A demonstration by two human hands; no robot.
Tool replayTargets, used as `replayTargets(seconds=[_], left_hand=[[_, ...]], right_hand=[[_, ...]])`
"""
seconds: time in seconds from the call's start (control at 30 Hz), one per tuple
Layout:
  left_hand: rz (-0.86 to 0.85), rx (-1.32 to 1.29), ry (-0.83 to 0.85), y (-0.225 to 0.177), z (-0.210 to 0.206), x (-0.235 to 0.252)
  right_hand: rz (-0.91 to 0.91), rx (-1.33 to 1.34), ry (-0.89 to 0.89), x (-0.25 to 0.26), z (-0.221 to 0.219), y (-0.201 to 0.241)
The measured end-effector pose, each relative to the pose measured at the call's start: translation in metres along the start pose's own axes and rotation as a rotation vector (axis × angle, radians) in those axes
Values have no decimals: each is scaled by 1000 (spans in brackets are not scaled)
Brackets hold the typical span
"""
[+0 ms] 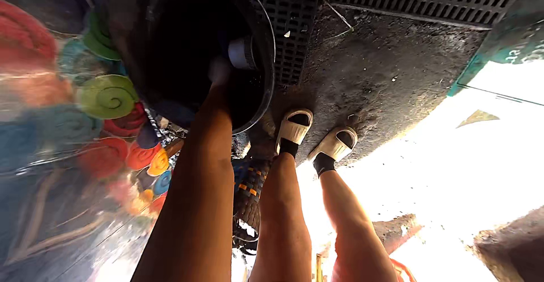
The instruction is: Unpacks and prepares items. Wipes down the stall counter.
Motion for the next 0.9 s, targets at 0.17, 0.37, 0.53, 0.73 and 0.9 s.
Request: replayTargets(seconds=[0.17,0.37,0.53,0.73,0.9], left_hand=[[-66,-344,-156,50,49,-37],[-371,-486,-412,45,143,-209],[-641,-347,-352,3,194,-404],[-1124,-396,-393,-26,260,-613],[-1176,14,-236,-29,311,-689]], right_hand=[[16,97,23,-53,3,11],[328,52,-58,-108,-4,76],[564,318,164,-214,-61,253],[839,386,124,-379,-44,365],[951,427,-35,-446,4,360]])
Point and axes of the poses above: each hand's wrist, its own x-axis towards the middle knuckle, its own z-axis out of the back of the hand, y = z × x, the point moved 7 cm from there along x, towards the middle knuckle, and after that the axes turned 9 degrees about x, right-handed, at the moved point
